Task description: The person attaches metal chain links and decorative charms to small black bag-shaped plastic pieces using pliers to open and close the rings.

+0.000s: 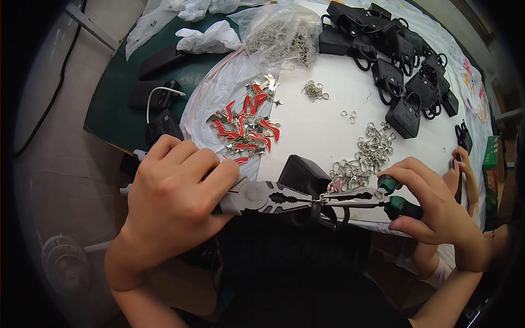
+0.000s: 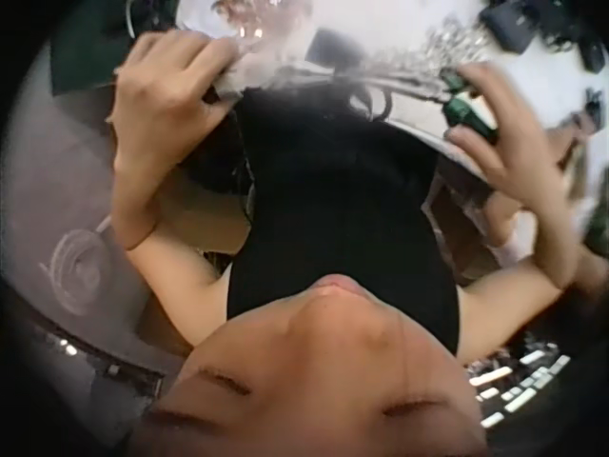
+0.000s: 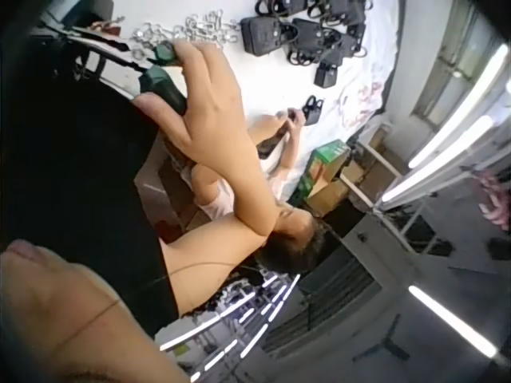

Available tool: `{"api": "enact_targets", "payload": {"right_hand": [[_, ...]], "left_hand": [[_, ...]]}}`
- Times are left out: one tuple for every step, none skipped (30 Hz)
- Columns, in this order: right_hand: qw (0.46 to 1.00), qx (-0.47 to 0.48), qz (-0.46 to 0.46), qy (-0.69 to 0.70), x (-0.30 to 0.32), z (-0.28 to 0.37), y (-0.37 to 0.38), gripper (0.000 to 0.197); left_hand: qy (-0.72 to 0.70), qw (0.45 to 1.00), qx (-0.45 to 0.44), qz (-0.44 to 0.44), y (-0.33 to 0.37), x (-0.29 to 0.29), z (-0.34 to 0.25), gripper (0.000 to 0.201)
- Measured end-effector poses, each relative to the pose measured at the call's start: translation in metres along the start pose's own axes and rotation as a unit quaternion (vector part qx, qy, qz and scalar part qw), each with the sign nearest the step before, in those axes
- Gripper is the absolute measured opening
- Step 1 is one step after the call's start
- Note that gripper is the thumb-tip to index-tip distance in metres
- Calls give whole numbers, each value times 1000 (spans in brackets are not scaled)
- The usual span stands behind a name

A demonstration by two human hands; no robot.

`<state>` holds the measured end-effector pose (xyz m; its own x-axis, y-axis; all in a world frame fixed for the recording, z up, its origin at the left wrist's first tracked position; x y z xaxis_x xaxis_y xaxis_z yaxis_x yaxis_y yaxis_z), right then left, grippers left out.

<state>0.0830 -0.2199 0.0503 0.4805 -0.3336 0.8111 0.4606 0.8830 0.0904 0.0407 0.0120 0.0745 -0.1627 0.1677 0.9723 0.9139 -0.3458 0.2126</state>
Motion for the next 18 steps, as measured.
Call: {"api": "enact_targets", "payload": {"right_hand": [[998, -33, -8, 48, -3, -5, -4, 62], [993, -54, -10, 107, -5, -7, -6, 59], [983, -73, -12, 167, -8, -9, -8, 56], [970, -92, -13, 226, -12, -10, -9, 52], [953, -121, 4, 276, -19, -13, -11, 48], [929, -166, 17, 331, -25, -15, -14, 48], [899, -209, 29, 384, -31, -14, -19, 48], [864, -252, 41, 434, -38, -13, -25, 49], [851, -260, 47, 454, -40, -10, -28, 49], [837, -267, 54, 474, -42, -7, -32, 50], [823, -274, 60, 493, -45, -4, -35, 50], [811, -282, 66, 509, -49, -3, -37, 51], [798, -290, 71, 524, -53, -1, -39, 51], [784, -298, 77, 539, -57, 0, -40, 52], [765, -315, 82, 556, -59, 4, -42, 54], [764, -315, 85, 556, -59, 6, -39, 55], [763, -315, 88, 557, -60, 7, -36, 55], [763, -313, 92, 558, -61, 8, -33, 56]], "left_hand": [[12, 1000, -2, -20, 1, 2, 0, 38], [21, 999, -4, -26, 1, 3, -1, 38], [29, 999, -5, -32, -1, 3, -1, 37], [38, 999, -5, -37, -1, 3, -2, 37], [48, 998, -8, -43, -2, 3, -3, 37], [59, 997, -10, -48, -2, 4, -3, 36], [69, 996, -13, -54, -2, 4, -4, 36], [77, 995, -12, -58, -2, 5, -4, 35], [85, 994, -13, -63, -2, 6, -4, 35], [93, 993, -13, -67, -2, 7, -4, 34], [95, 993, -10, -71, -3, 7, -3, 34], [98, 992, -6, -74, -3, 6, -3, 34], [101, 992, -1, -77, -3, 6, -2, 34], [102, 992, 5, -72, -3, 5, -2, 33], [100, 993, 8, -69, -3, 6, -2, 33], [99, 993, 11, -66, -3, 6, -2, 33], [97, 993, 8, -67, -3, 6, -4, 33], [97, 993, 6, -68, -3, 6, -6, 32]]}}
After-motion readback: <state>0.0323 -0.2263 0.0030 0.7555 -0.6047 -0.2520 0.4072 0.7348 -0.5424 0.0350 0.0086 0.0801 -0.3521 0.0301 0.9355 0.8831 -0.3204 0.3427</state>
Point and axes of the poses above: each hand's wrist, its own y-axis towards the middle knuckle, its own x-axis out of the back of the hand, z = x × y, the point moved 9 cm from there along y, towards the middle knuckle, and after that the axes turned 9 degrees about x, right-handed, at the moved point
